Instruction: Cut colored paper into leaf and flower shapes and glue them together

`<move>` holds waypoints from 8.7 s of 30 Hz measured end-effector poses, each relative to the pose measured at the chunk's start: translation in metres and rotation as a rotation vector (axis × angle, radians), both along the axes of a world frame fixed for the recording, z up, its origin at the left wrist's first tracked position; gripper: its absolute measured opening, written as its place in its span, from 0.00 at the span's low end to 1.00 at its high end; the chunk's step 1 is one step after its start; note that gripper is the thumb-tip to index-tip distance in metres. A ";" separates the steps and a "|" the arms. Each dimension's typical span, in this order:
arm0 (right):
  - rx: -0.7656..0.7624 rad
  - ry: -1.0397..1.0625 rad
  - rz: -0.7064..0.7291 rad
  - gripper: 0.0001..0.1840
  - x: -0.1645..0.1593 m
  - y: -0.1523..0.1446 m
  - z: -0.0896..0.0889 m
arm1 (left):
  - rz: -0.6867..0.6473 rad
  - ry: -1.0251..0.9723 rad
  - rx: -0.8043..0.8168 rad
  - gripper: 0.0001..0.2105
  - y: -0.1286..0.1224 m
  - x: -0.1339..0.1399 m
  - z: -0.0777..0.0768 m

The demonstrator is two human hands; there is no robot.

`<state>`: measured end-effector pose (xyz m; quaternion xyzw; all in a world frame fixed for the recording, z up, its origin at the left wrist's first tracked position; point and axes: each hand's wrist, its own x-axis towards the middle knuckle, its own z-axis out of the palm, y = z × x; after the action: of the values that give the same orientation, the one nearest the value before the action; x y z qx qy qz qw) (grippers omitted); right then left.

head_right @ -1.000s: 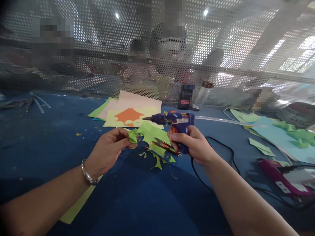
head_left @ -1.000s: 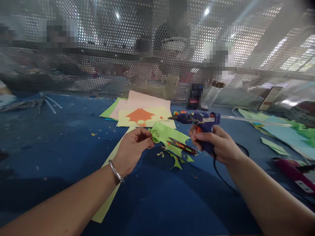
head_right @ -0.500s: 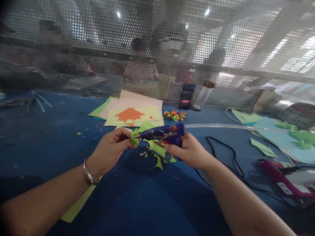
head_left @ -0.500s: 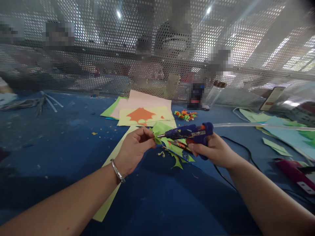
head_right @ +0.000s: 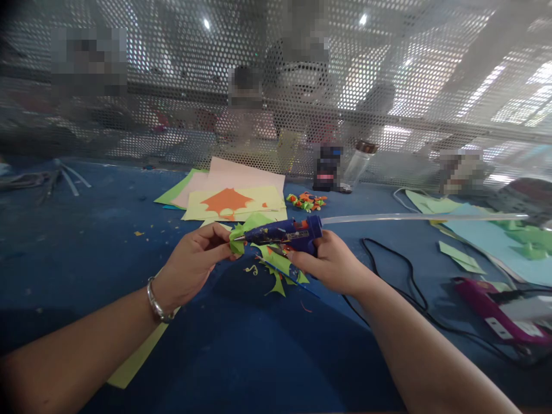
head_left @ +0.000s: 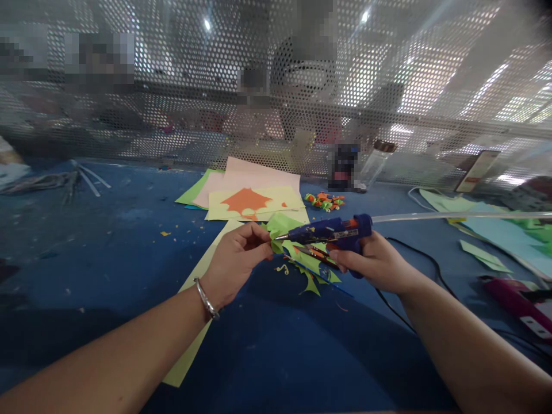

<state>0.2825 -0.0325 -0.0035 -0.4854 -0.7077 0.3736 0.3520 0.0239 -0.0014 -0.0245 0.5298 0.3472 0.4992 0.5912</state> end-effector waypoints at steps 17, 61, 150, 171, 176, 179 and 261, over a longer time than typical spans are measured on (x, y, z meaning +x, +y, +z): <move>0.076 -0.105 -0.012 0.17 0.001 0.001 0.004 | 0.004 0.023 0.019 0.07 0.001 0.001 -0.001; -0.412 -0.235 -0.570 0.25 0.068 0.056 -0.031 | -0.031 -0.089 0.046 0.05 0.001 -0.002 -0.005; 0.371 0.047 0.003 0.11 -0.048 -0.015 -0.014 | 0.002 0.433 0.343 0.03 -0.010 0.001 0.000; -0.160 0.554 0.044 0.14 -0.060 -0.010 -0.007 | 0.198 0.590 0.805 0.07 -0.022 0.003 0.013; -0.191 0.546 0.035 0.13 -0.060 -0.011 -0.005 | 0.227 0.631 0.841 0.09 -0.020 0.005 0.012; -0.195 0.550 0.031 0.13 -0.059 -0.010 -0.004 | 0.219 0.634 0.839 0.09 -0.019 0.005 0.011; 0.163 0.216 -0.076 0.08 -0.052 -0.011 -0.010 | 0.096 0.433 0.393 0.01 -0.010 0.006 -0.002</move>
<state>0.2306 -0.0433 -0.0134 -0.4385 -0.6749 0.3514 0.4783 0.0298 -0.0115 -0.0268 0.7113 0.3868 0.4593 0.3653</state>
